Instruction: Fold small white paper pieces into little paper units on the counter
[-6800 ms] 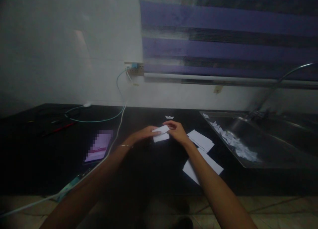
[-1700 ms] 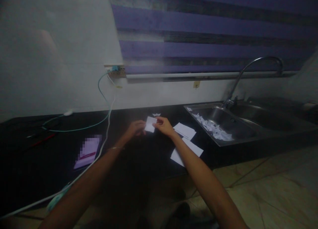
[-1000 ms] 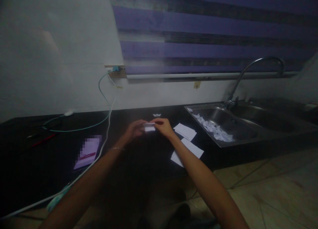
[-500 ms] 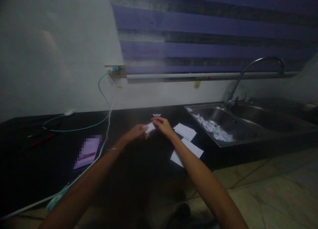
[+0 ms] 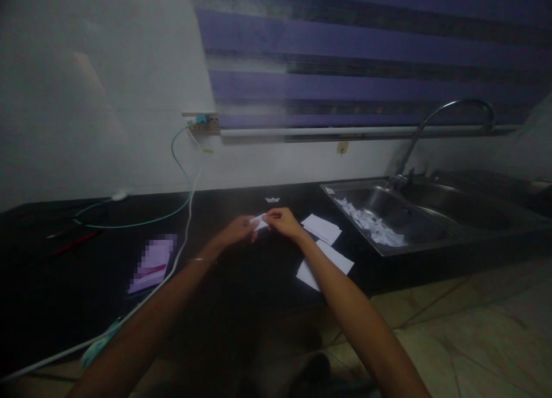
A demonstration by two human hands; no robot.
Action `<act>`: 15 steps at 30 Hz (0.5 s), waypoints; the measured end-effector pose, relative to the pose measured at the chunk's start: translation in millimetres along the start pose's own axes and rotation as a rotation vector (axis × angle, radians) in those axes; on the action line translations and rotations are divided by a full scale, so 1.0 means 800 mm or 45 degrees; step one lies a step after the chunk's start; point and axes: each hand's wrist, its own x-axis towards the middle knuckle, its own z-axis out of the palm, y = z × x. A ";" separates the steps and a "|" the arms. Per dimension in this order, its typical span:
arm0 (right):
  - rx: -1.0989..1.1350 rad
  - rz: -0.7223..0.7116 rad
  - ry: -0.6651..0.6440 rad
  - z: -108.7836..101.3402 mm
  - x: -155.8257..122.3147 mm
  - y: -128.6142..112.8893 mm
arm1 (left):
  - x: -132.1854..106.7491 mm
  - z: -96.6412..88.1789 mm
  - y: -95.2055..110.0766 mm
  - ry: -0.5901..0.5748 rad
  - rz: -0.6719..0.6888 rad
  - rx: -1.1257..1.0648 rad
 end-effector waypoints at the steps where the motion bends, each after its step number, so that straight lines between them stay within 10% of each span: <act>1: -0.016 -0.012 0.015 0.000 0.000 0.001 | -0.001 0.000 0.001 -0.005 -0.011 -0.015; 15: -0.134 -0.085 0.083 -0.005 0.002 0.003 | -0.007 -0.008 0.007 -0.099 0.011 -0.019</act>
